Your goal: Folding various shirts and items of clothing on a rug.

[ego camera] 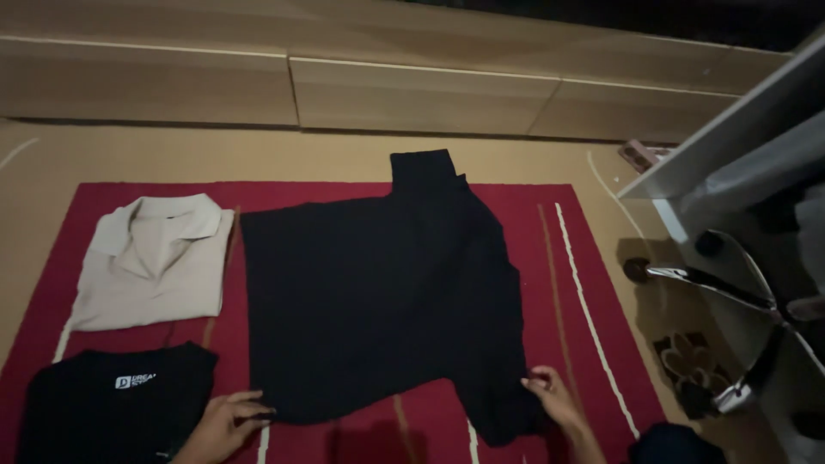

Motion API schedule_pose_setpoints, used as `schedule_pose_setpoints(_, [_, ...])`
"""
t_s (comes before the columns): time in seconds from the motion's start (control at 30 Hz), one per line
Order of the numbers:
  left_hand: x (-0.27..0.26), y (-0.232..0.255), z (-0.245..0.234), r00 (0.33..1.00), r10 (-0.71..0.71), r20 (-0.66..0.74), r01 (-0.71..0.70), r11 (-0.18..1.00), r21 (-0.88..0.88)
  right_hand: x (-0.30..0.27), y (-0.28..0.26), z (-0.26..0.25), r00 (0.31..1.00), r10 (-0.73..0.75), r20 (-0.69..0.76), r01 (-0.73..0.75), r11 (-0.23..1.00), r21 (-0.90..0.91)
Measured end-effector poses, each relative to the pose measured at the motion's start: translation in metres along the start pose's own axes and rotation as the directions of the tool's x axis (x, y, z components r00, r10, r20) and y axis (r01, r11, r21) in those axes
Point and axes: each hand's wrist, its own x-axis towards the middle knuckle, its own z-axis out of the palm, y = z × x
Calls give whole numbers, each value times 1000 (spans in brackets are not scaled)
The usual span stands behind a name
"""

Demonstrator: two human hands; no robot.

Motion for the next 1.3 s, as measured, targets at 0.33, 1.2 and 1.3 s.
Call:
schedule_pose_setpoints(0.33, [-13,4,-6,979,46,197,-41,999,-31,-11,10,-65,922,267,279,-197,947,-253])
schedule_pose_setpoints(1.2, [18,-8,145,858,479,-186,-289,749,596,-23,-99,93,824,-565,-49,277,476,-835])
schedule_pose_setpoints(1.3, [58,-44,174,688,628,-365,-264,684,680,-14,-110,95,857,-505,-102,146,427,-892])
